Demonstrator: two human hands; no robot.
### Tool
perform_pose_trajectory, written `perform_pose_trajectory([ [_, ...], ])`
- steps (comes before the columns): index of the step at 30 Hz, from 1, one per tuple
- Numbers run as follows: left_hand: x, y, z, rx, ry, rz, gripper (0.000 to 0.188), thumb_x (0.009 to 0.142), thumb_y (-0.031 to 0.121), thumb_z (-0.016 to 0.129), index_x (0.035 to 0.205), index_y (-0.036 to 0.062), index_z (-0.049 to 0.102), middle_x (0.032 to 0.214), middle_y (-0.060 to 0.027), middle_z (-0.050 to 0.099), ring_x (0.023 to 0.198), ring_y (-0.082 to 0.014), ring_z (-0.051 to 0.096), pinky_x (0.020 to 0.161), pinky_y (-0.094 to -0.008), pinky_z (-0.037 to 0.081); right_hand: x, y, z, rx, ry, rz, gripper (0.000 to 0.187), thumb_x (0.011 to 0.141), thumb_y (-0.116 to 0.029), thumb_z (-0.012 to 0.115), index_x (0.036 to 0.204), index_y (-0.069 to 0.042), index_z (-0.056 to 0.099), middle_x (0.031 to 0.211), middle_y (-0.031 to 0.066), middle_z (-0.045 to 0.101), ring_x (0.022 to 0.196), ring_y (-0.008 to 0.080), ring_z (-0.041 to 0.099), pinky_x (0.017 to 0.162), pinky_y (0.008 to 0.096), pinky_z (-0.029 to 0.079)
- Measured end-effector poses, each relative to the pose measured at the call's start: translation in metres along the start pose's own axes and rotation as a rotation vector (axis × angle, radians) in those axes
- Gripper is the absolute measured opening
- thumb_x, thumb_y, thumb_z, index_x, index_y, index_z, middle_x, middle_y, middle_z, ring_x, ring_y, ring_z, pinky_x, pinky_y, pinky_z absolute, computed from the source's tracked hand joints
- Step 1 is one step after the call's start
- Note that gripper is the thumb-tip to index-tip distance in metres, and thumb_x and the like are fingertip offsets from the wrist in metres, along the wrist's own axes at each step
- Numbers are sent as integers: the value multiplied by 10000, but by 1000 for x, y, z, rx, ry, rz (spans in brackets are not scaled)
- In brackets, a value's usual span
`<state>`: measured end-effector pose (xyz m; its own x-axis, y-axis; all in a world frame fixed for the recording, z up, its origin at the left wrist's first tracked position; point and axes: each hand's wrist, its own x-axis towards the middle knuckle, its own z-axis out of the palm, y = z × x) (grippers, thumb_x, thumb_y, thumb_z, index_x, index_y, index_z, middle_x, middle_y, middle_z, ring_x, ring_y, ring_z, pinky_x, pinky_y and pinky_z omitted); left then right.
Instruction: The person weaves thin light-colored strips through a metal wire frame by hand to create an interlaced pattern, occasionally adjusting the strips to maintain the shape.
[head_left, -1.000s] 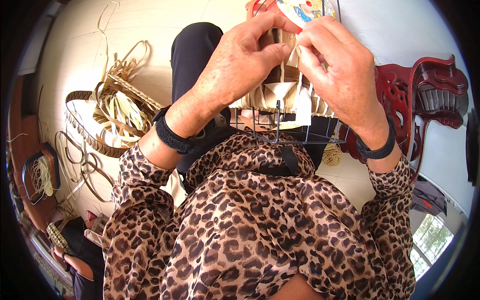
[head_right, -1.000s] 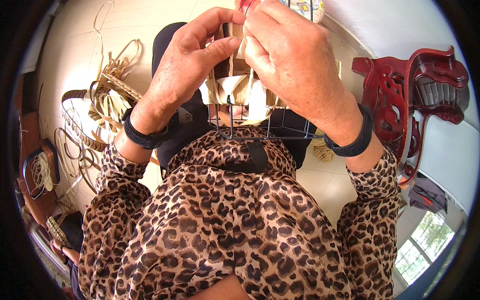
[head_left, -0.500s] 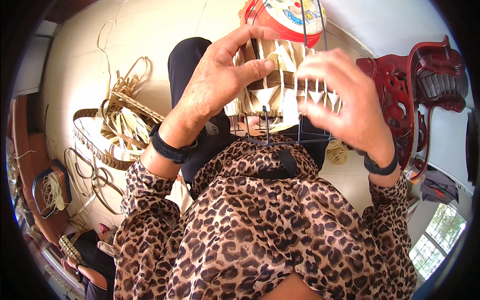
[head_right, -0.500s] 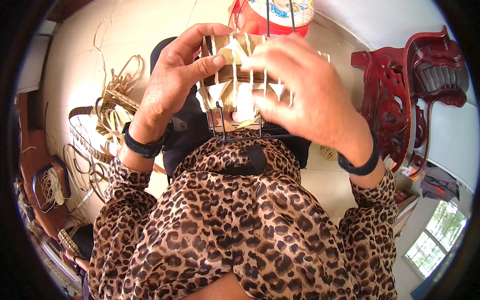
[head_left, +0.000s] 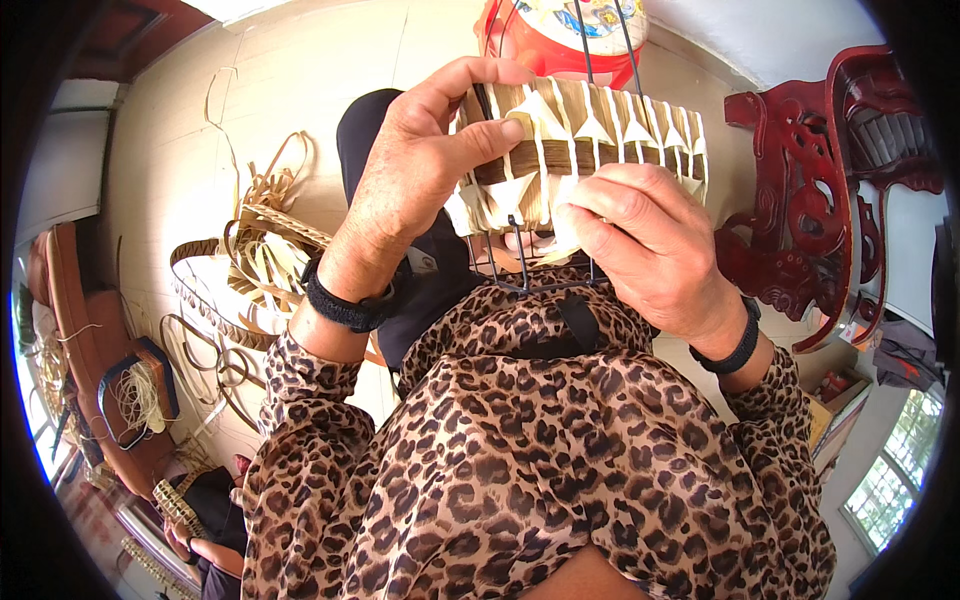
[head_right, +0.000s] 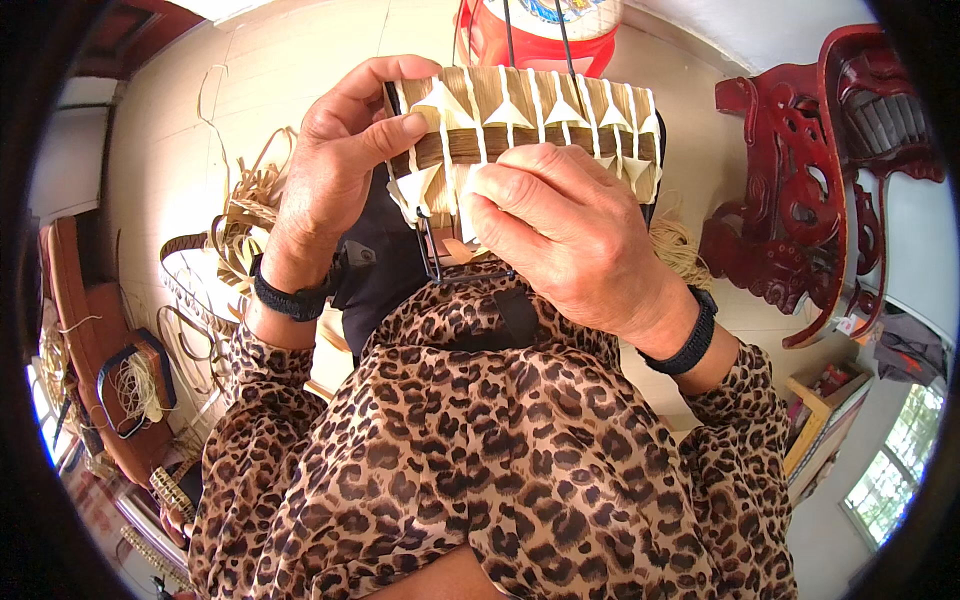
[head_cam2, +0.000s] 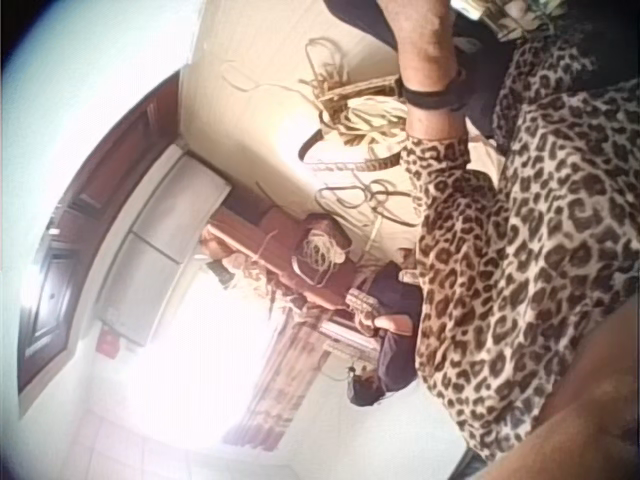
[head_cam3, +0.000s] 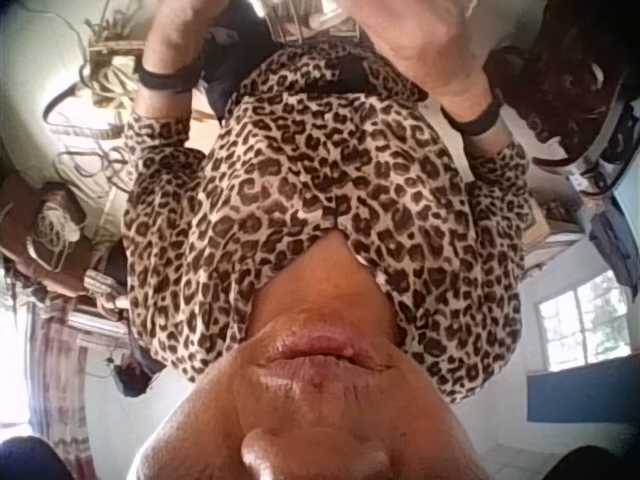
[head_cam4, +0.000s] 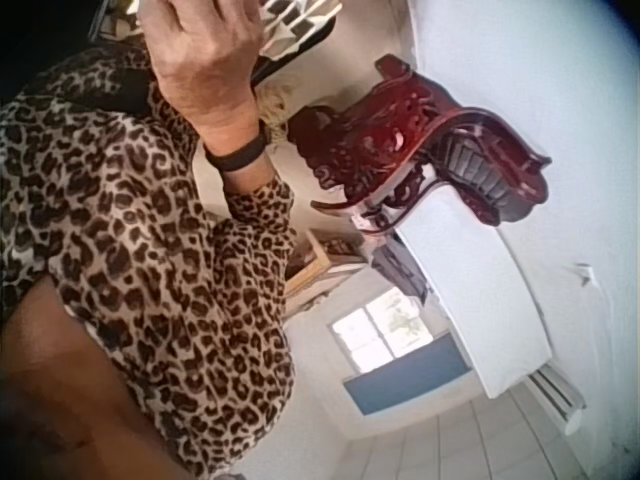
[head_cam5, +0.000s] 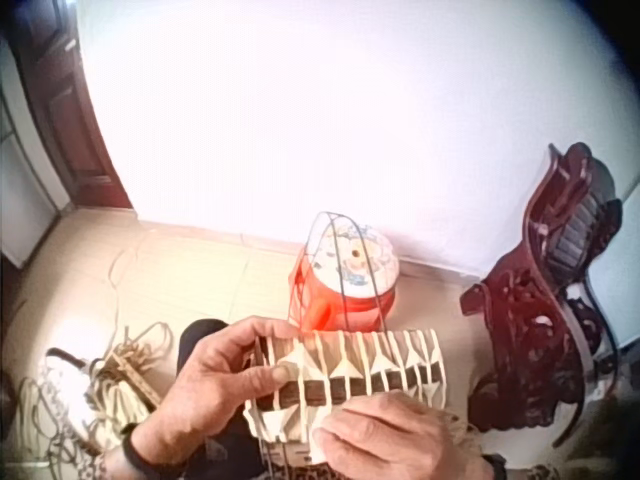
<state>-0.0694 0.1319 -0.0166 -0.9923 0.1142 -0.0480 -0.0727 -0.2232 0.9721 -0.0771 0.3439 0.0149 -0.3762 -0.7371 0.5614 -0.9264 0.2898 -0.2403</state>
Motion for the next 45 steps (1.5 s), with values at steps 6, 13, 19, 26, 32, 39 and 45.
perform_pose_trajectory([
  [6,2,2,-7,-28,-12,-66,310,882,45,609,1190,34,573,1005,-28,648,905,-98,601,830,-232,484,15,-1,-4,77,-103,63,182,679,-44,701,852,-19,650,883,48,616,824,196,604,679,309,514],
  [13,3,3,-3,-118,-5,-42,306,890,43,606,1194,55,575,841,10,590,723,-50,549,650,-205,470,67,33,-18,50,-233,55,190,775,-108,652,935,-12,615,966,138,596,868,302,595,771,392,490],
  [19,4,-3,-8,-190,-37,-29,350,929,65,546,1278,49,522,977,-2,591,881,-65,548,786,-215,459,75,25,11,200,-242,71,52,780,-39,604,788,-18,557,803,124,537,770,278,591,664,358,484],
  [26,3,-7,-2,-158,30,37,351,906,34,548,1256,48,526,999,-13,602,902,-71,551,801,-222,461,75,21,15,233,-342,167,72,796,-59,603,764,-9,564,795,127,536,770,291,589,682,364,493],
  [32,0,-9,-2,-49,49,39,347,891,31,553,1236,61,541,976,-24,610,900,-74,556,806,-224,458,76,38,13,89,-254,39,74,785,-48,630,828,-12,583,842,130,561,794,295,584,704,366,484],
  [39,-6,2,2,-30,90,-23,305,862,52,638,1159,55,568,956,-57,640,941,-89,590,785,-254,488,76,42,11,121,-174,46,104,776,-20,658,839,-8,577,800,116,533,742,291,562,661,371,464],
  [45,1,-7,8,336,314,222,100,778,73,719,836,2,679,986,-117,649,993,-195,622,850,-303,480,70,44,4,70,-165,65,150,762,-37,672,891,-3,603,857,121,579,796,291,583,693,366,481],
])
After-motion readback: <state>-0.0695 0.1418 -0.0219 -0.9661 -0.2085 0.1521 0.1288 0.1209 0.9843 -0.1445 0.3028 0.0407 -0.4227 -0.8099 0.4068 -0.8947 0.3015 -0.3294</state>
